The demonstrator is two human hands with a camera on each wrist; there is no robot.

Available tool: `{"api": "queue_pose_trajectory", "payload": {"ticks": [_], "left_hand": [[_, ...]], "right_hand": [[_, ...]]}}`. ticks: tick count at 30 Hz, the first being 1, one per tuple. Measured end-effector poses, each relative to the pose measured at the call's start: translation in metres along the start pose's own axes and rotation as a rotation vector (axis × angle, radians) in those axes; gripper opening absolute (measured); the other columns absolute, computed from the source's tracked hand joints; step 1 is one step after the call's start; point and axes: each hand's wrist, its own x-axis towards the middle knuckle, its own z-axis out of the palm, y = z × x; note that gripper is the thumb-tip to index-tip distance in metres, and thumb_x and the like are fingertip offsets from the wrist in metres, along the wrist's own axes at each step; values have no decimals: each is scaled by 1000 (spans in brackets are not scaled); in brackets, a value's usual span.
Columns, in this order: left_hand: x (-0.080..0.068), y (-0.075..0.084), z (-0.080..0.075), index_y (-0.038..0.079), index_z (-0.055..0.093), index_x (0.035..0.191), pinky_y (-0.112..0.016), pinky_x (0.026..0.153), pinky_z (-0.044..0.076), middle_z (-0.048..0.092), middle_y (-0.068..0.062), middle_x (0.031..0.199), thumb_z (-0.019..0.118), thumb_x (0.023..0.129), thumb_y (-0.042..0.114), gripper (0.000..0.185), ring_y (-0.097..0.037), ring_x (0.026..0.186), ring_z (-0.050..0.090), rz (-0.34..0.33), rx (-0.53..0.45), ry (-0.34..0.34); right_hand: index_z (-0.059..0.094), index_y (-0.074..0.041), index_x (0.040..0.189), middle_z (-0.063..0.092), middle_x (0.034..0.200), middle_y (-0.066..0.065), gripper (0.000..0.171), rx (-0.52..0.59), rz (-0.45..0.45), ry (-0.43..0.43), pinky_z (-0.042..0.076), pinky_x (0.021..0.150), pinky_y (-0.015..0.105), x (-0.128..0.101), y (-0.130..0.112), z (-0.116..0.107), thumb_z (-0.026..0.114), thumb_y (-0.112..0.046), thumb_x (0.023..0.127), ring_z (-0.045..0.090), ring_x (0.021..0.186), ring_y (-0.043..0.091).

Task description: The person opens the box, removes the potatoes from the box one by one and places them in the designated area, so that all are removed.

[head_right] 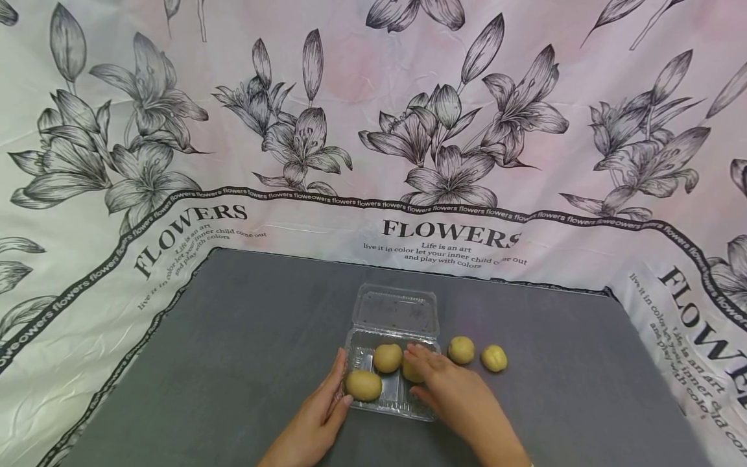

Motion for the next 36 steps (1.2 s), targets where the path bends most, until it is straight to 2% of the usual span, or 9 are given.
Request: {"api": "queue_pose_trajectory", "payload": {"ticks": [7,17,23,27,30,36], "left_hand": [[0,0,-1,-1,17,168,-44,127,16,11,-19,175,52,113,18,68,-36,159,18,-1,11,-1],[0,-3,1,-2,17,167,-38,126,15,11,-20,175,51,113,19,67,-38,158,19,23,17,4],[-1,-4,2,-2,17,167,-33,126,13,11,-21,175,52,113,17,68,-39,158,18,28,9,5],[-1,-4,1,-2,17,167,-33,127,12,11,-22,175,51,113,18,68,-39,159,16,28,-1,-1],[0,-4,1,-2,16,168,-36,127,13,11,-21,175,51,113,19,68,-39,159,16,31,-3,-3],[0,-2,0,-2,15,168,-34,126,12,9,-21,175,51,113,19,68,-39,159,15,23,-16,-10]], "right_hand": [[69,-14,140,68,143,5,57,-10,14,-21,63,88,45,2,-3,0,88,-28,88,69,124,26],[70,-12,138,68,143,7,55,-33,40,-54,63,88,47,7,-8,-1,88,-28,88,68,125,29],[72,-11,135,71,138,7,54,-37,32,-26,63,88,46,9,-8,2,89,-29,86,71,119,28],[73,-9,133,73,134,6,55,-35,15,-4,62,89,44,11,-6,5,90,-28,84,73,113,27],[73,-9,132,74,132,5,55,-47,7,-3,63,85,43,12,-5,6,90,-28,84,74,108,26],[73,-10,128,75,127,3,53,-73,-9,1,64,78,41,15,-4,8,93,-26,81,76,99,25]]}}
